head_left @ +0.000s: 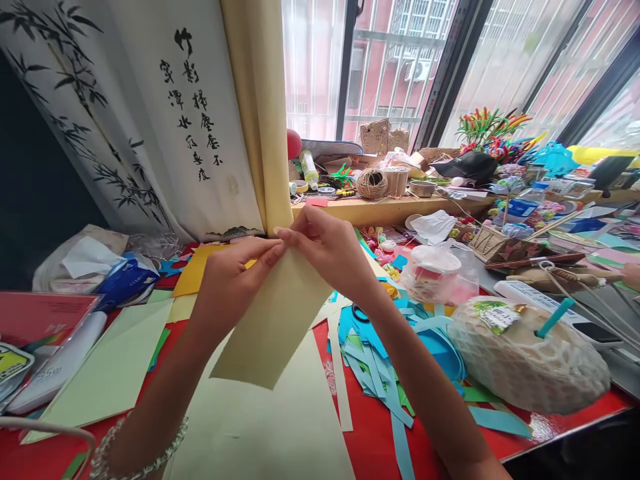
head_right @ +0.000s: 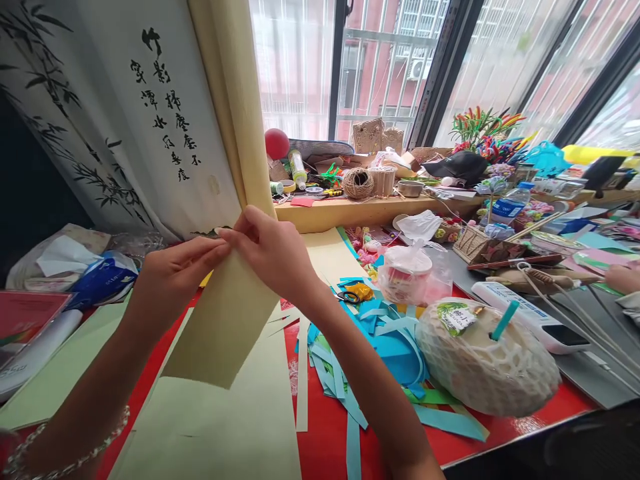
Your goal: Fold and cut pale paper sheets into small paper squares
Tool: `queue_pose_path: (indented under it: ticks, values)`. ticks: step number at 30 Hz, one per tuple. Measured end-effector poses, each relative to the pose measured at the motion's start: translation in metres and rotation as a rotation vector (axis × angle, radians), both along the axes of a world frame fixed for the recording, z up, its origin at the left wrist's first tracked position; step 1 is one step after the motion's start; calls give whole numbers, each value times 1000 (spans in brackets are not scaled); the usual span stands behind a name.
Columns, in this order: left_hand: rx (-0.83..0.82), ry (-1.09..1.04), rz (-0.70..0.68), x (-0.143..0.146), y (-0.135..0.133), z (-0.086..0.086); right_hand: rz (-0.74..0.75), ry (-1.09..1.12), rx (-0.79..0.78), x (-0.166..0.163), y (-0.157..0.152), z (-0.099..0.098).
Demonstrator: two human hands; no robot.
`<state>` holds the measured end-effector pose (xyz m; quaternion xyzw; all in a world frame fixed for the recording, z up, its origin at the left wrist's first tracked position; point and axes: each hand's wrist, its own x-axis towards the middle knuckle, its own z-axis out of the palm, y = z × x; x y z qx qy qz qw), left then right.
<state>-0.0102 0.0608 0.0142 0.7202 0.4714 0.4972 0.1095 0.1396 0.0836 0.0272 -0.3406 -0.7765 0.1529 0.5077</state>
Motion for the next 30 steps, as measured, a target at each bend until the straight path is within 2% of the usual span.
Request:
queue_pose_path:
  ticks: [5,11,19,23,30]
  values:
    - [32,-19,42,-1,-2,-1,-152,-157,130,0,-1,0]
    - [77,59,-17,4,-6,-3,-315,-155,234,11,2,4]
    - [65,39,-128,4,-4,-5,-364,-125,290,22,7,7]
    - [52,103,-213,2,-2,-10,-517,-41,332,40,17,10]
    - [137,196,-227,3,4,-18,-694,81,387,85,26,16]
